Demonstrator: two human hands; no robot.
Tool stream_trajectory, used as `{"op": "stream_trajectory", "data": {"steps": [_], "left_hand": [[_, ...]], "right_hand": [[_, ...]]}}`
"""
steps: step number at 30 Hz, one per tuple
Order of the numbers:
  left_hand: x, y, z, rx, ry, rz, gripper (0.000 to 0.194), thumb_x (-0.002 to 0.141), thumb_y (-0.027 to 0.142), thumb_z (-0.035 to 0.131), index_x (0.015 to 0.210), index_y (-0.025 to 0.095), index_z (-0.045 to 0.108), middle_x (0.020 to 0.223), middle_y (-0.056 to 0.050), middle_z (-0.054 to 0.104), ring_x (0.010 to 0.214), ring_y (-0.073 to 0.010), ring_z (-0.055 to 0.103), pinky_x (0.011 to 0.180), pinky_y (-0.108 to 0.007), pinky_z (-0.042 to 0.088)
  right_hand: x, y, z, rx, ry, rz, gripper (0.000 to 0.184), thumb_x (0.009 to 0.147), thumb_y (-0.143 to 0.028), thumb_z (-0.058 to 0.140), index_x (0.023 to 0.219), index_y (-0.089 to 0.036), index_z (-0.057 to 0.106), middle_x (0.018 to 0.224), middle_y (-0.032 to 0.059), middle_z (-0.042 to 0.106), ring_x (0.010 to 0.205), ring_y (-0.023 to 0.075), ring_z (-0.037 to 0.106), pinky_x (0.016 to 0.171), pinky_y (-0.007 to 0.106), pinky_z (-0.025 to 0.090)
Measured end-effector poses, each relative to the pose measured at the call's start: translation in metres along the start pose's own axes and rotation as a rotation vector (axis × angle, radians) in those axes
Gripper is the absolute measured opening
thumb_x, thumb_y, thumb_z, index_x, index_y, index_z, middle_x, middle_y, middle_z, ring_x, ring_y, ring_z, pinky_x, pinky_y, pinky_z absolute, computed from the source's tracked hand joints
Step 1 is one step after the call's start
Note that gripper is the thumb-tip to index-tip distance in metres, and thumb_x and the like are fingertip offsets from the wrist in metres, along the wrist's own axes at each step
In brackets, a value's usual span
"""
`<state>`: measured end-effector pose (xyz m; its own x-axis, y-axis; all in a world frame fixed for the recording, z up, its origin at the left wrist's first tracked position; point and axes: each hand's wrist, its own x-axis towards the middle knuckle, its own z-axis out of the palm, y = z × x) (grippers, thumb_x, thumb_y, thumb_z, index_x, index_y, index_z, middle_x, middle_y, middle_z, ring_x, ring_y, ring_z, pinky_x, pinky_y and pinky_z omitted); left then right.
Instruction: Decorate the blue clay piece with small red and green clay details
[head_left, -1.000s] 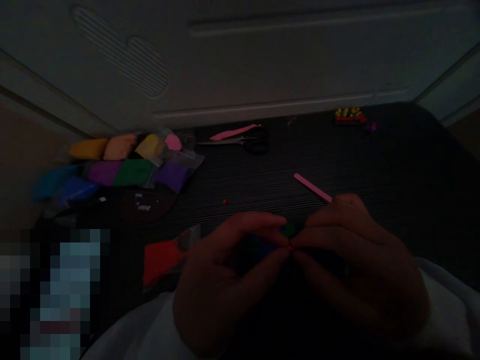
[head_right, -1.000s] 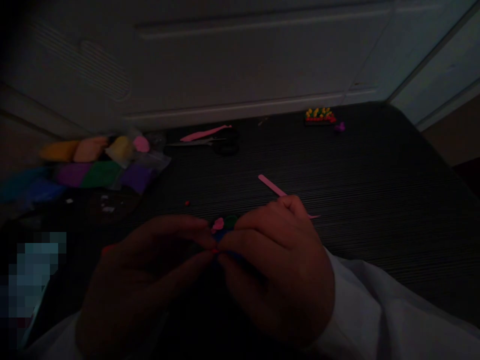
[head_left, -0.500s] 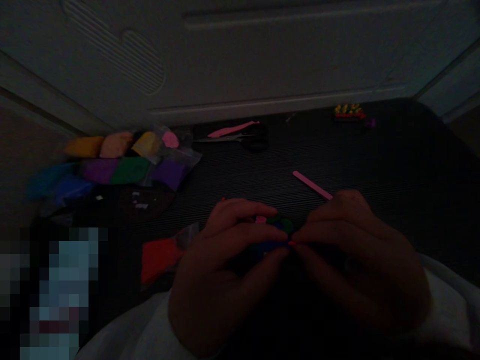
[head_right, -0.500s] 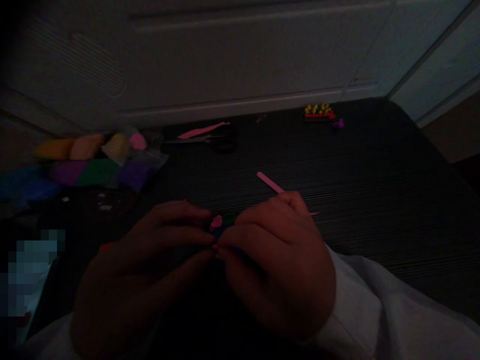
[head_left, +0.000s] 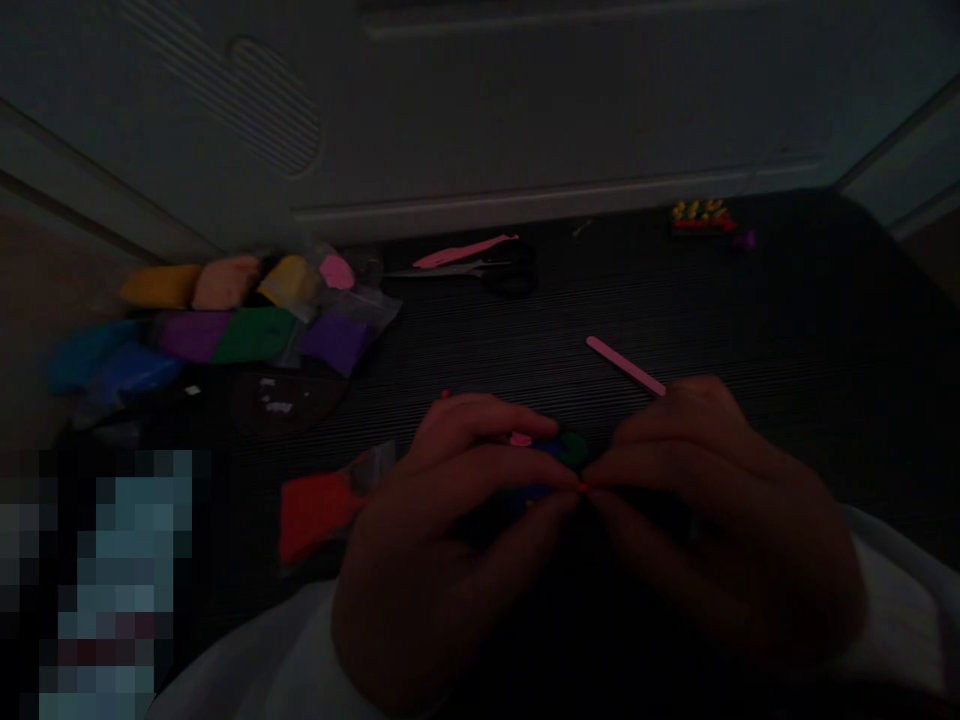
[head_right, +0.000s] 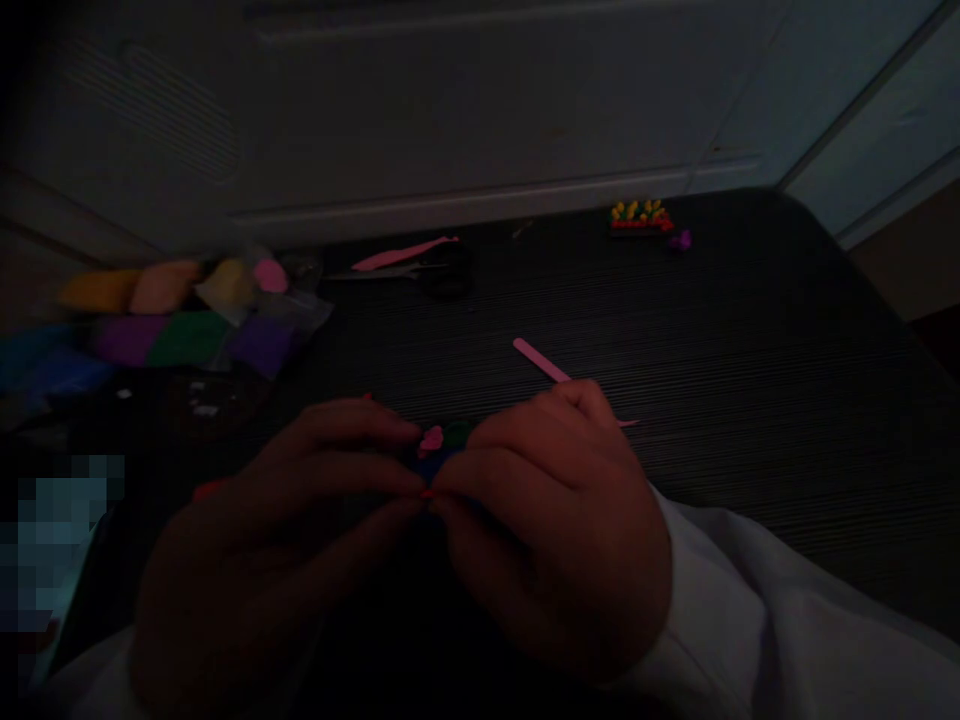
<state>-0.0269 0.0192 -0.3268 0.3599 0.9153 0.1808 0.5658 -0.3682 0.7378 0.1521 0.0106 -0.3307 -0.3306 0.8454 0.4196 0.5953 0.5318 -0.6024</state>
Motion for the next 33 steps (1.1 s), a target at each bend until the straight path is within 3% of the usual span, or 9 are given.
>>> {"op": "stream_trajectory", "data": {"steps": [33], "left_hand": [[0.0006, -0.0054, -0.0029, -0.057, -0.046, -0.006, 0.015, 0.073, 0.014, 0.061, 0.081, 0.027, 0.062, 0.098, 0.005, 0.059, 0.092, -0.0094, 0.057, 0.085, -0.018, 0.043]], "right_hand": [[-0.0024, 0.0017, 0.0003, -0.009, -0.004, -0.056, 0.005, 0.074, -0.016, 0.061, 0.079, -0.019, 0.061, 0.074, -0.0007, 0.064, 0.067, 0.0116, 0.056, 0.064, 0.034, 0.041]]}}
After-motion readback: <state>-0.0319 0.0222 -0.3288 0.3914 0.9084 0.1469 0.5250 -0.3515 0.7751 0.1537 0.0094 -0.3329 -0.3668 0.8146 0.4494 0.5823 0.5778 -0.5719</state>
